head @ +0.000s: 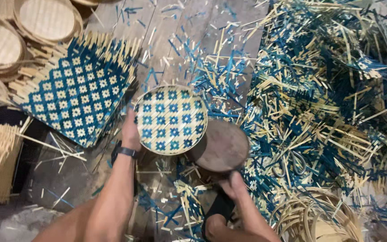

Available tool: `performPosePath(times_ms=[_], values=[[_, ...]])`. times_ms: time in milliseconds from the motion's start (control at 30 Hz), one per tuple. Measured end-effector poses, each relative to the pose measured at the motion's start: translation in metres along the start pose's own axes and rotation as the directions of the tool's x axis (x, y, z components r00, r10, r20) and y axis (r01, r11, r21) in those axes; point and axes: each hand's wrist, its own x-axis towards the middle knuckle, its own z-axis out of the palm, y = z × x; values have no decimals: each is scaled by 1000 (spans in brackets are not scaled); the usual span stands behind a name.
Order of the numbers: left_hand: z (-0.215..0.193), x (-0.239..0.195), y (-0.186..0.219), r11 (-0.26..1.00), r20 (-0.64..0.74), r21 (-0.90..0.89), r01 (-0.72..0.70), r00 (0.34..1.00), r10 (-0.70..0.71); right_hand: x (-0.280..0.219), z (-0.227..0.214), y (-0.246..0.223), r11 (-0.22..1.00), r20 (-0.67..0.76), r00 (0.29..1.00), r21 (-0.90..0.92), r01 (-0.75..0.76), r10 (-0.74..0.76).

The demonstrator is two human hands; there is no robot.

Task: The person trims excess woven material from circular bamboo trays using shears. They repeatedly place a circular frame onto a woven mat, trim the overhanging edges, and stack the finished trays.

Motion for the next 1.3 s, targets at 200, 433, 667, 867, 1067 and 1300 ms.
performPosePath(times_ms=[200,433,667,867,1067,1300], values=[[-4,11,-37,985,-209,-45,164,963,-170,-18,9,24,937,22,1000,-348,14,-6],[-9,22,-91,899,50,64,433,898,-436,-15,-55,53,769,48,984,-618,165,-172],[46,89,-54,754,261,652,-81,958,-122,4,-59,42,785,-122,991,-618,-33,-54],[127,145,-58,852,162,466,-240,969,185,-3,-57,42,793,-49,990,-605,74,-130],[11,67,38,99,140,973,-207,878,458,-12,-53,43,789,-22,990,-607,100,-142],[-125,45,112,-440,104,898,25,958,266,-15,-35,32,735,2,993,-672,87,-117]])
